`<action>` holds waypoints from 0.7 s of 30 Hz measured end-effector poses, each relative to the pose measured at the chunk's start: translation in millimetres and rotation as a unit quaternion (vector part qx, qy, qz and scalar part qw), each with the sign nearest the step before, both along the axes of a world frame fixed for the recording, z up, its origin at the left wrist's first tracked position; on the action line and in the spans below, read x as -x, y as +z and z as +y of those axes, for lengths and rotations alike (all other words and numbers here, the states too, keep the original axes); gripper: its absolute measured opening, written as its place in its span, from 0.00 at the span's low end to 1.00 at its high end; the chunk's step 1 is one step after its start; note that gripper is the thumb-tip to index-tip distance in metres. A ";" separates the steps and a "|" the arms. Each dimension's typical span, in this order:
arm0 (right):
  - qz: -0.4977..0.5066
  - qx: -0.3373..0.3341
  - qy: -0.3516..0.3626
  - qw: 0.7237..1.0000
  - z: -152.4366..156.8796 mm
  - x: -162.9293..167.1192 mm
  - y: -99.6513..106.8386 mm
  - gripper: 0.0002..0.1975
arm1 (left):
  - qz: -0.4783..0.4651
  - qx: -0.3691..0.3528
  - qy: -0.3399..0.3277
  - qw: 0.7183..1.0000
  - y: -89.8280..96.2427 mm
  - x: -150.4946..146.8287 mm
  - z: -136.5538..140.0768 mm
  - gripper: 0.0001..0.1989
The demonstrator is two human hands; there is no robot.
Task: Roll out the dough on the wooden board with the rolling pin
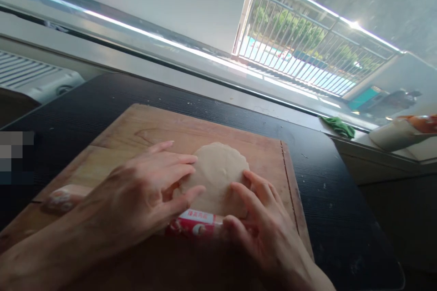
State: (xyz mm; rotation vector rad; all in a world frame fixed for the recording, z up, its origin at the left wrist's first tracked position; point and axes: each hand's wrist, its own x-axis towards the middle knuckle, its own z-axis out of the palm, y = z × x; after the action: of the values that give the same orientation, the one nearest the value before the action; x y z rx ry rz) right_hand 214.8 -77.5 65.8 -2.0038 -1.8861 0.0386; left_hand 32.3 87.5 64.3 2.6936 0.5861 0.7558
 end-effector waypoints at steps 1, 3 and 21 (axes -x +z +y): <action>0.005 -0.006 -0.002 1.000 -0.6 0.3 1.1 0.20 | 0.006 -0.025 0.002 1.000 1.0 1.1 -0.5 0.10; -0.011 -0.033 -0.003 0.999 -5.9 2.5 0.6 0.21 | 0.018 -0.069 0.020 0.997 -0.2 7.8 -6.8 0.09; -0.034 -0.184 0.041 0.981 -25.9 20.6 -13.0 0.16 | 0.112 -0.085 0.173 0.975 18.5 -81.7 11.6 0.16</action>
State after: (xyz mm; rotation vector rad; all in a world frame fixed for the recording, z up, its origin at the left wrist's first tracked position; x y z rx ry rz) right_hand 194.2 -103.4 52.8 -1.6961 -1.8562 -0.3367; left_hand 114.0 99.1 82.8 2.8953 1.1148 0.6075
